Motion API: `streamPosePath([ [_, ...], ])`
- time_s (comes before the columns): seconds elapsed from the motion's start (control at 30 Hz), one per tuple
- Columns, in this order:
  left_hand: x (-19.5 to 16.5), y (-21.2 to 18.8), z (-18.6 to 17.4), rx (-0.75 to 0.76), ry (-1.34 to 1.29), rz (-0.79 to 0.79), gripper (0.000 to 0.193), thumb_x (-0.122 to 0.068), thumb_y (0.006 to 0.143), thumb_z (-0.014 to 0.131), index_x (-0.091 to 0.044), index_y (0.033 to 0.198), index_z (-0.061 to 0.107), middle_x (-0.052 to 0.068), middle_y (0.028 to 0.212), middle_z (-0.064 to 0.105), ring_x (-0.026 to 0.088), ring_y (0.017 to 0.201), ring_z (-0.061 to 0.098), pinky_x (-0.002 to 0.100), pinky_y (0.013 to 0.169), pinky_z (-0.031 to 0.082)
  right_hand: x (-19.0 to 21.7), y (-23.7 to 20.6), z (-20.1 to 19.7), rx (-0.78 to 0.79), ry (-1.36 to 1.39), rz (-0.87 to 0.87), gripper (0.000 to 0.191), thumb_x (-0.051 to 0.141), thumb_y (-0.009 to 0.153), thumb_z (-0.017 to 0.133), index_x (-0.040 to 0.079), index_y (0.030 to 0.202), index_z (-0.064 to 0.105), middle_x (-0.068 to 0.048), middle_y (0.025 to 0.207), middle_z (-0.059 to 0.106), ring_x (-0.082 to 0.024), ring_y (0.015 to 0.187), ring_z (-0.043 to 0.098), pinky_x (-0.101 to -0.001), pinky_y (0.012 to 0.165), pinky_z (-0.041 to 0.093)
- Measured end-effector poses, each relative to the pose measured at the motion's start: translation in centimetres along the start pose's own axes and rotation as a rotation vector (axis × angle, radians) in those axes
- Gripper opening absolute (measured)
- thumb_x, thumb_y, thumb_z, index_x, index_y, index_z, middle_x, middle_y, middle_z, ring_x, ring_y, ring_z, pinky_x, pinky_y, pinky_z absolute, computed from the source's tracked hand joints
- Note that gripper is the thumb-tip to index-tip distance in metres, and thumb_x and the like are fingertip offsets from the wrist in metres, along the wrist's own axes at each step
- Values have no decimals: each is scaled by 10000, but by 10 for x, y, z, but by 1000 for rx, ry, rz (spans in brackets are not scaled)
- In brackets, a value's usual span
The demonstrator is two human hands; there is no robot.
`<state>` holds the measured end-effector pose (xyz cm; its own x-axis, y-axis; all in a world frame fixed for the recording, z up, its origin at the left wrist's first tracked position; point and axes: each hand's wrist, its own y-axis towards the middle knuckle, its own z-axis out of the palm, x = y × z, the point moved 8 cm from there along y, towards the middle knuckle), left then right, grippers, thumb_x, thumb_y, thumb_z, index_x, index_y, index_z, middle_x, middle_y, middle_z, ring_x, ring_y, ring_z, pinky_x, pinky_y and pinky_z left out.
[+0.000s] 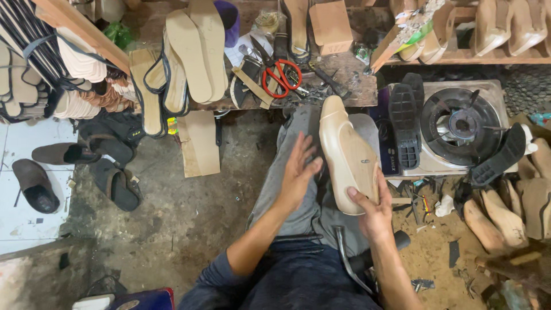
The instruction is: The person assembles a shoe by attaching a black rubber sole to a beige shoe upper. They repeatedly press and adjust the sole to ensure it adheres properly, then place the finished shoe on a nearby shelf.
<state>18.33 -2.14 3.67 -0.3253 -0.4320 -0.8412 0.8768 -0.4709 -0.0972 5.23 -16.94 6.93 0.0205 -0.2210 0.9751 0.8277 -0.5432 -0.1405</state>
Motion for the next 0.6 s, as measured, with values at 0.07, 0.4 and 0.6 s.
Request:
streamPosePath([
  [0.07, 18, 21, -14, 42, -283, -96, 683, -144, 986, 594, -144, 1595, 284, 105, 1532, 462, 242, 1398, 476, 447, 1089, 456, 11, 4, -3, 22, -220, -40, 835, -41, 771, 771, 23, 1542, 455, -140, 1416, 629, -239, 1296, 591, -370, 1121, 432],
  [0.4, 42, 43, -47, 15, -350, -50, 456, -129, 1042, 598, -70, 1473, 464, 70, 1308, 636, 188, 1168, 627, 398, 975, 541, 43, 43, 7, 302, -357, -146, 634, -129, 717, 771, 14, 1323, 655, -158, 1471, 606, -237, 1368, 569, -357, 1166, 436],
  [0.6, 49, 47, -51, -31, -332, -69, 457, -151, 1032, 632, -60, 1456, 489, 68, 1280, 644, 172, 1125, 634, 370, 936, 546, 30, 46, 5, 294, -255, -137, 596, -119, 730, 764, -12, 1308, 663, -177, 1469, 615, -241, 1364, 586, -359, 1166, 445],
])
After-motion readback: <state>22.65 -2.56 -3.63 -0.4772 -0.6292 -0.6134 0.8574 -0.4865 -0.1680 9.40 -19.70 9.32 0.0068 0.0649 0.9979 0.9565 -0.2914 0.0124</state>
